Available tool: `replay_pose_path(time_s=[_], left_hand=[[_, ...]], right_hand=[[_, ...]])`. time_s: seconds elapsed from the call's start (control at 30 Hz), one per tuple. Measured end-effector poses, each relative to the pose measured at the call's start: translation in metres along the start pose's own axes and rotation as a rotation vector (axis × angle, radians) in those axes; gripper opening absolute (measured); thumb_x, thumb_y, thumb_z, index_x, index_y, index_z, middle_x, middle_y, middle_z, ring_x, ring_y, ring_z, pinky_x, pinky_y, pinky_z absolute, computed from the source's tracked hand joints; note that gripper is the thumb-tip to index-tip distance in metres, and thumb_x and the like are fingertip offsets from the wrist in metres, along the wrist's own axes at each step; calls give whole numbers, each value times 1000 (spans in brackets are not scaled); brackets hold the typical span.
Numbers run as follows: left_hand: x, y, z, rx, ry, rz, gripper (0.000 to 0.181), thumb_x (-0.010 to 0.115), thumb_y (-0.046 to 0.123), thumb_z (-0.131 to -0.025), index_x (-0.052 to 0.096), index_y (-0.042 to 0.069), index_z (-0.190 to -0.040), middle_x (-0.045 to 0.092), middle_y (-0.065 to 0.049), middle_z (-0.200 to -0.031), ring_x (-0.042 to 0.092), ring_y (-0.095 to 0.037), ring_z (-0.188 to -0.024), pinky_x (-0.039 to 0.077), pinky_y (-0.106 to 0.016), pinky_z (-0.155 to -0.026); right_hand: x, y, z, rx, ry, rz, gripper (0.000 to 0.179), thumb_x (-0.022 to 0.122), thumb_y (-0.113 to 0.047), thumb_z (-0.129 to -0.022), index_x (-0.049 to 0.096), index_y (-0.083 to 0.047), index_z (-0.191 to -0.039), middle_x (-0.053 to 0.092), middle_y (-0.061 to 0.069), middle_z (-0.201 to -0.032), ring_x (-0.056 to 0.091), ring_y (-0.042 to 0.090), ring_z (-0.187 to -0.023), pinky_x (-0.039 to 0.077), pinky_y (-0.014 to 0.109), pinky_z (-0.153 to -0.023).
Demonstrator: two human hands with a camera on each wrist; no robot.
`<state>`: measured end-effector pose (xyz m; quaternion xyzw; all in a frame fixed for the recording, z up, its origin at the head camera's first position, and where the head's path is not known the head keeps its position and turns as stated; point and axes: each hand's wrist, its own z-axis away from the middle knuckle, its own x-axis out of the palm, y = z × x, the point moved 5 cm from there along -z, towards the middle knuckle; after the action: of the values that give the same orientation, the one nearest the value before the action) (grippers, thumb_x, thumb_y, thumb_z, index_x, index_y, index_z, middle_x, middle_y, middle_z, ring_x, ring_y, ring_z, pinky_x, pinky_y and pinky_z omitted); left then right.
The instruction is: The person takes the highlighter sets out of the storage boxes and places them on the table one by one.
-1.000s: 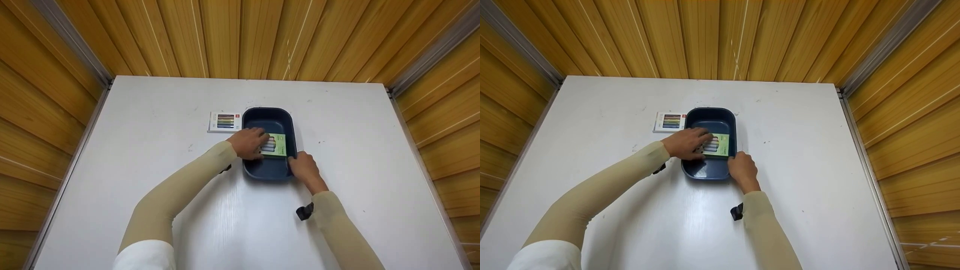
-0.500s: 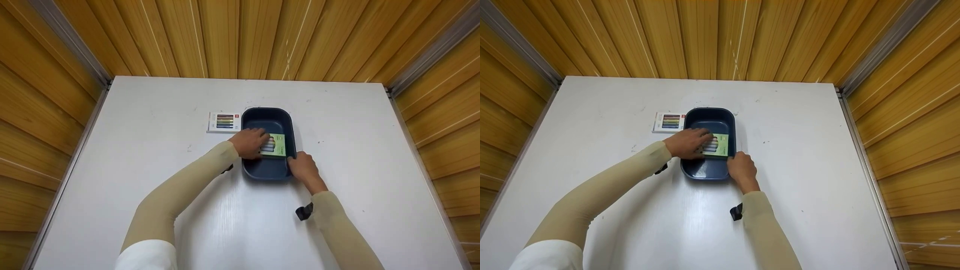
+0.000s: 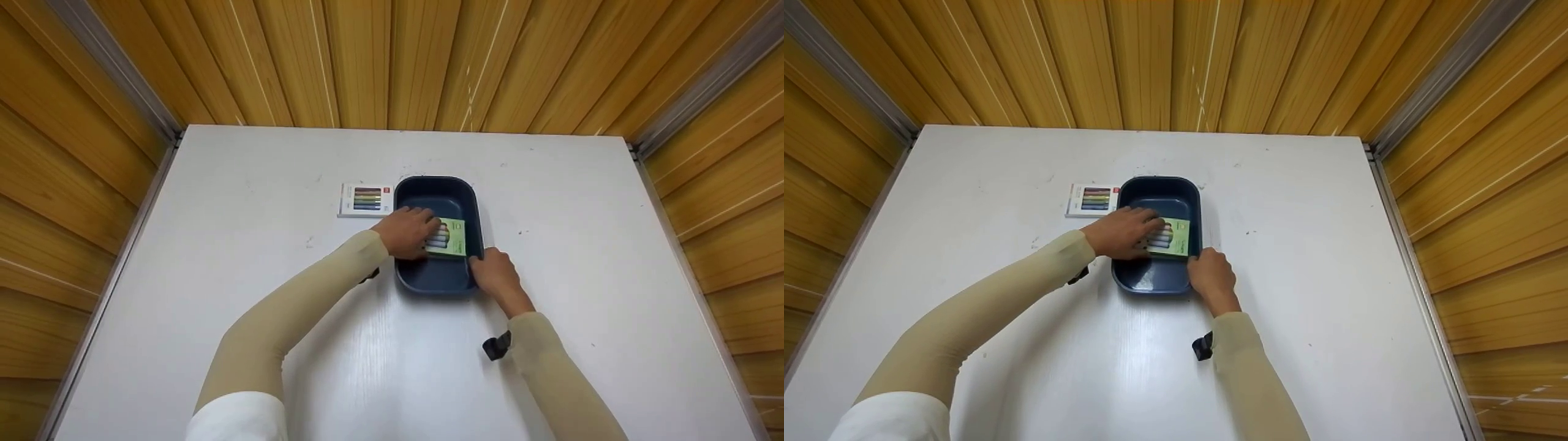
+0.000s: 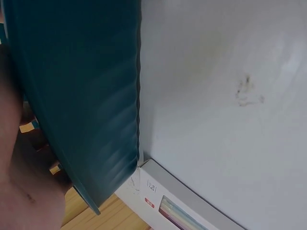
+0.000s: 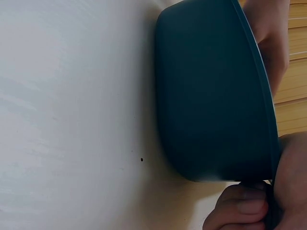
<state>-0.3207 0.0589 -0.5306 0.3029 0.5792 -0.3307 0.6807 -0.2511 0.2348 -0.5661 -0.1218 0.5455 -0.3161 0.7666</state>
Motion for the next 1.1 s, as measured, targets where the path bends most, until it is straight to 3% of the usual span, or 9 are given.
replay_pose_path(time_s=[0.37, 0.73, 1.1], left_hand=[[-4, 0, 2, 19, 12, -60, 61, 62, 47, -90, 47, 13, -138, 51, -9, -136, 53, -24, -125, 42, -41, -105], [-14, 6, 7, 37, 57, -63, 54, 64, 43, -88, 51, 13, -131, 55, -7, -128, 55, -24, -119, 43, -40, -101], [-22, 10, 16, 50, 78, -57, 57, 67, 44, -87, 51, 12, -131, 55, -9, -131, 54, -25, -121, 42, -41, -103]], right_hand=[[0, 1, -1, 2, 7, 1, 37, 40, -26, -97, 60, 4, -102, 61, 13, -85, 57, 24, -71, 43, 31, -58], [-2, 0, -1, 10, -8, 8, 41, 39, -27, -97, 58, 7, -110, 61, 15, -91, 56, 25, -76, 42, 31, -60], [0, 0, -1, -2, -3, 24, 42, 39, -27, -97, 59, 7, -110, 61, 14, -91, 56, 25, -77, 42, 32, -61]])
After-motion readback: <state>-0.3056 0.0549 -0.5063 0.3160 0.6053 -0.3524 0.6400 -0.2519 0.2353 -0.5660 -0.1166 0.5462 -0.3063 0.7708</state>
